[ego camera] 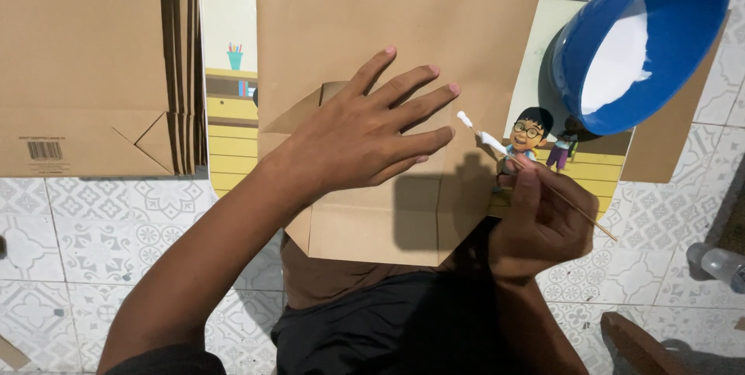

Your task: Applying glue to the bottom flaps of paper bags and folding them to complete the assembly.

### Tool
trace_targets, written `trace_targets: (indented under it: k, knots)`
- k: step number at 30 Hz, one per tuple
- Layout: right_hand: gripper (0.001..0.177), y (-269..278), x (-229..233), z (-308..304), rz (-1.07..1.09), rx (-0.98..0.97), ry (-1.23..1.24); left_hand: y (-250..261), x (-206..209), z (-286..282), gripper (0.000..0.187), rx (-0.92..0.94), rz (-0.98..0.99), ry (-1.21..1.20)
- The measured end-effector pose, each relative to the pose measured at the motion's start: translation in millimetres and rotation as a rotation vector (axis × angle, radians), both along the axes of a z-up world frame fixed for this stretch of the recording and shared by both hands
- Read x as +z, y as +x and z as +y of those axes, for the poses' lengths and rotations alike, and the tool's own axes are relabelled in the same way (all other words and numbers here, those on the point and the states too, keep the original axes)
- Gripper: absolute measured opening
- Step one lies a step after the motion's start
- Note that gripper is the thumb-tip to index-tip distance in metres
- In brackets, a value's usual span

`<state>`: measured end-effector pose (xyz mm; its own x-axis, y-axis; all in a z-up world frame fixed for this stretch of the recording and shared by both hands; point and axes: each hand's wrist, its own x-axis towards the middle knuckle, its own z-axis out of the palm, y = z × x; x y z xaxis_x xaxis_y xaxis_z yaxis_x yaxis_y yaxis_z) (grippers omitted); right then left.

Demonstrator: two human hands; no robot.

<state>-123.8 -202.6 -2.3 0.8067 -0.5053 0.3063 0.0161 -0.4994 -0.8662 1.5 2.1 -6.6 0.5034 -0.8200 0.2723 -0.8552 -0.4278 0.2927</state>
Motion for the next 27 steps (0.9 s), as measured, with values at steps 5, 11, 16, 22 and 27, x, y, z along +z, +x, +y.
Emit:
trace_targets:
  k: [5, 11, 16, 22, 27]
  knots:
    - [0.007, -0.6, 1.7, -2.0, -0.049, -0.007, 0.084, 0.6, 3.8, -0.6, 0.025, -0.002, 0.008, -0.006]
    - [0.016, 1.1, -6.5, -3.2, 0.004, 0.033, 0.115, 0.3, 1.9, -0.4, 0.025, -0.003, 0.012, -0.004]
    - [0.016, 3.7, -6.4, -3.2, 0.022, 0.093, 0.125, -0.3, 2.4, -0.7, 0.024, 0.004, 0.002, 0.002]
    - [0.015, 1.9, -8.9, -6.3, -0.001, 0.071, 0.026, -0.6, 2.4, -0.9, 0.025, 0.005, 0.011, 0.011]
    - [0.01, -7.6, 2.6, -5.4, -0.078, -0.037, 0.059, -0.4, 2.6, -0.9, 0.026, -0.004, 0.002, 0.04]
